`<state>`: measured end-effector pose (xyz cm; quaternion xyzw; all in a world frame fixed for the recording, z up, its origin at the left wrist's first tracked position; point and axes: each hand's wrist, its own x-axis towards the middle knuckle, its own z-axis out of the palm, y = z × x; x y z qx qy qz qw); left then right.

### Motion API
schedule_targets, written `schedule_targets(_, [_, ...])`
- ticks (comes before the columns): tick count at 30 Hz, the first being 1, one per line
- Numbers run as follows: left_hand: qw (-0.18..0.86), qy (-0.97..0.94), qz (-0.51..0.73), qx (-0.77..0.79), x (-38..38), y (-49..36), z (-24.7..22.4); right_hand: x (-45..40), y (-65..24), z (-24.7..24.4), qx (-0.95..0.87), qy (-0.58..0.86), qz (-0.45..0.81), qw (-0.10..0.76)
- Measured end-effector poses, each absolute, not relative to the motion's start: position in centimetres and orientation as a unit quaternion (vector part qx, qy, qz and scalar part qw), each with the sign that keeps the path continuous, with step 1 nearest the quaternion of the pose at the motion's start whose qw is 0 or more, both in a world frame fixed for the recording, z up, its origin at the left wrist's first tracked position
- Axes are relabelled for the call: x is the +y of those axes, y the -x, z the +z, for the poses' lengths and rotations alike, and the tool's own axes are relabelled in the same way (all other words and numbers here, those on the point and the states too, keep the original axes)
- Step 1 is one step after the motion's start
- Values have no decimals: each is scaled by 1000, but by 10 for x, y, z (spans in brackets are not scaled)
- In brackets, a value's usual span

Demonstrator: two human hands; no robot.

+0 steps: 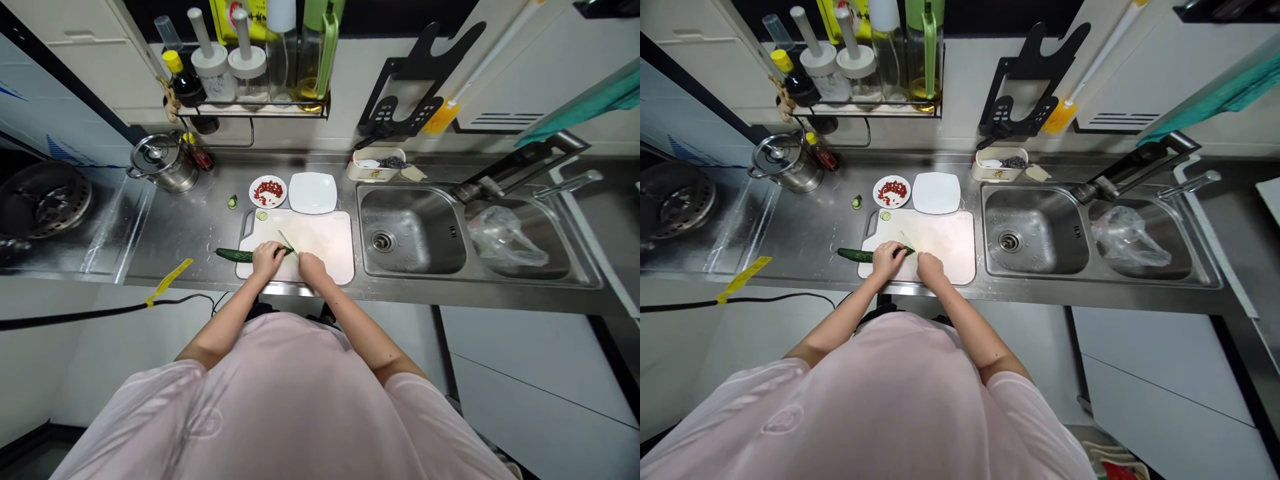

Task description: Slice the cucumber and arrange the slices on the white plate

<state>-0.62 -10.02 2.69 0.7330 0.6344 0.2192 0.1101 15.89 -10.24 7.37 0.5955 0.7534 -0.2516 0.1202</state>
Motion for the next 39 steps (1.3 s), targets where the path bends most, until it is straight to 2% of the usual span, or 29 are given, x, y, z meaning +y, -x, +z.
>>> schedule_targets(29, [136,-722,192,651,-100,5,34,-139,-194,64,745,-599,-263,131])
schedule_targets(39, [158,-712,197,655,-100,4,36,-135,-211,73,751,-594,-256,135])
